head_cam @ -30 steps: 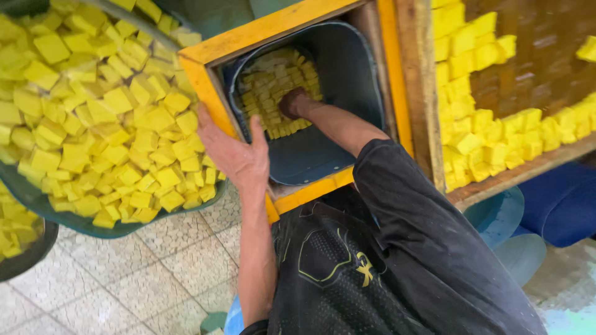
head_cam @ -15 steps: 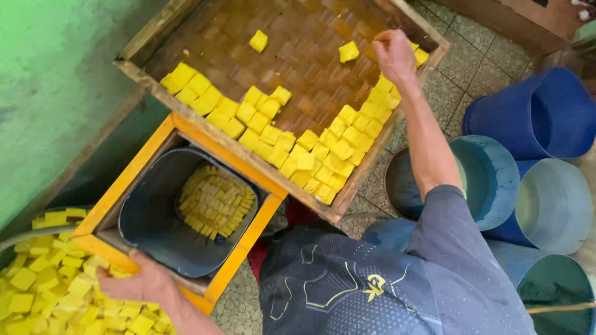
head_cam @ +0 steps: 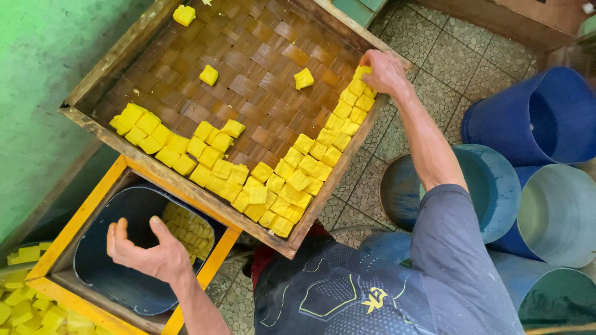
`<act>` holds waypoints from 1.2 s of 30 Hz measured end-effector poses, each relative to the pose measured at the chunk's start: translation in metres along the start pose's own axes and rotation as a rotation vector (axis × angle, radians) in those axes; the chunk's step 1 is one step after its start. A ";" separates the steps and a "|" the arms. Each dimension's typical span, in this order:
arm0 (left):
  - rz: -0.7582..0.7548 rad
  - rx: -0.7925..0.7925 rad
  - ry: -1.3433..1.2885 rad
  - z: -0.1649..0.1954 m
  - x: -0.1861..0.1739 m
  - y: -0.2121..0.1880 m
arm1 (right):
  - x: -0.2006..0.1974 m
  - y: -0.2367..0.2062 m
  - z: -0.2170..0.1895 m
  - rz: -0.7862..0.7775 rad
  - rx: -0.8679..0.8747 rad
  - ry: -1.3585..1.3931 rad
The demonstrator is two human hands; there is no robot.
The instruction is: The person picks yellow tofu cubes one at a time from bamboo trays and stacks them inside a square bucket set in a wooden frame, occasionally holding several cubes in one hand before placing them. At the end, the person uses a green plastic scoop to pour water from a hose into buckets on the floor.
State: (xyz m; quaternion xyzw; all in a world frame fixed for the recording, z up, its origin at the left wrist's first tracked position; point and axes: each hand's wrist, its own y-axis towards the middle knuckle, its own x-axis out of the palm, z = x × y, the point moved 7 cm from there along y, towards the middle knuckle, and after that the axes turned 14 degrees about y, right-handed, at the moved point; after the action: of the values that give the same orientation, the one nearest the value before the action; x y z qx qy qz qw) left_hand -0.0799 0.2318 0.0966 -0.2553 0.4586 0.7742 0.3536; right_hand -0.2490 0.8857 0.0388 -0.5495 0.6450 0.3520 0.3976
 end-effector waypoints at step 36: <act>-0.993 -0.220 -0.876 0.220 0.142 -0.082 | 0.017 -0.120 -0.122 0.095 -0.321 -0.016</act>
State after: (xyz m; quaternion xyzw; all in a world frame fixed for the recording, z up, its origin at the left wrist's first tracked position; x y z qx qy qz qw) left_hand -0.1195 0.4995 0.0504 -0.1327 0.0192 0.5941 0.7931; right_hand -0.1471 0.7521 0.0742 -0.5720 0.6024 0.4734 0.2929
